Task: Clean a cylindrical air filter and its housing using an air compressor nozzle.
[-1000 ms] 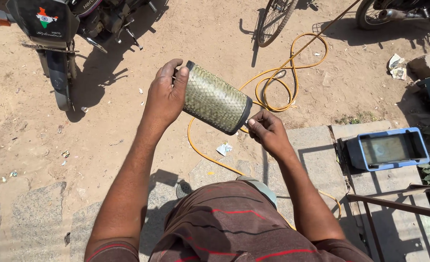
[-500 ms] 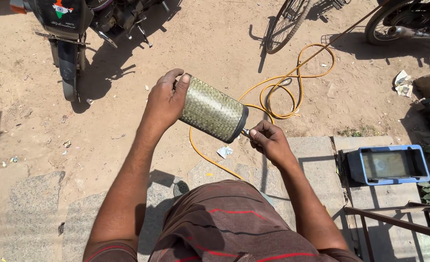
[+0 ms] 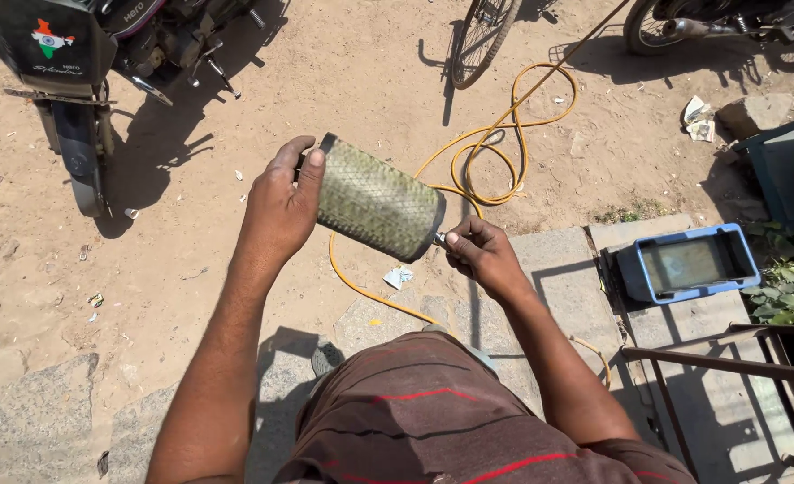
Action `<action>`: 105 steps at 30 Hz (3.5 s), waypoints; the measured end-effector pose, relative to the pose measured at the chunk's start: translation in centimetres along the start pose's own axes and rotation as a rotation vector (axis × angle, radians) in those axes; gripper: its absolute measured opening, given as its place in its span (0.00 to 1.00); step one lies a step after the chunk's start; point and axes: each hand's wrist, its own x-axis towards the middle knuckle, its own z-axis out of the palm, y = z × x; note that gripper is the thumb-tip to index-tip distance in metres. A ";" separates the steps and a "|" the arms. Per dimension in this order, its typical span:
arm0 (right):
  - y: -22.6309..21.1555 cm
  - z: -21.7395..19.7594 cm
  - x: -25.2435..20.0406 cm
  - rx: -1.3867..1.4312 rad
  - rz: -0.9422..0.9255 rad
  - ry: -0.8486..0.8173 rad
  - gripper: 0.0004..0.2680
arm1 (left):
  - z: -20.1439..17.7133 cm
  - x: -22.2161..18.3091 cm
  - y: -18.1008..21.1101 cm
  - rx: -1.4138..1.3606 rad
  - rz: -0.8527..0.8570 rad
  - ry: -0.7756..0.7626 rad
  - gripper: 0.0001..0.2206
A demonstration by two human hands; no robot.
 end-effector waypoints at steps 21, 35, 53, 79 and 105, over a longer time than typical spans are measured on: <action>2.5 -6.7 -6.2 0.010 0.008 -0.009 0.06 | 0.0 -1.1 -0.2 -0.090 0.088 0.062 0.26; 2.6 -5.7 -5.7 0.107 0.002 -0.033 0.05 | 0.6 -1.2 -0.6 -0.048 0.114 0.037 0.29; 0.2 -2.9 -4.9 0.066 -0.031 -0.044 0.05 | 0.7 -2.3 0.1 -0.174 -0.009 -0.040 0.32; -0.7 -1.8 -1.7 0.064 0.007 -0.091 0.05 | -1.0 -1.7 0.3 -0.111 0.079 -0.004 0.37; -0.5 -1.7 -2.4 0.214 -0.050 -0.007 0.04 | 0.6 -0.1 0.0 -0.182 0.133 -0.024 0.34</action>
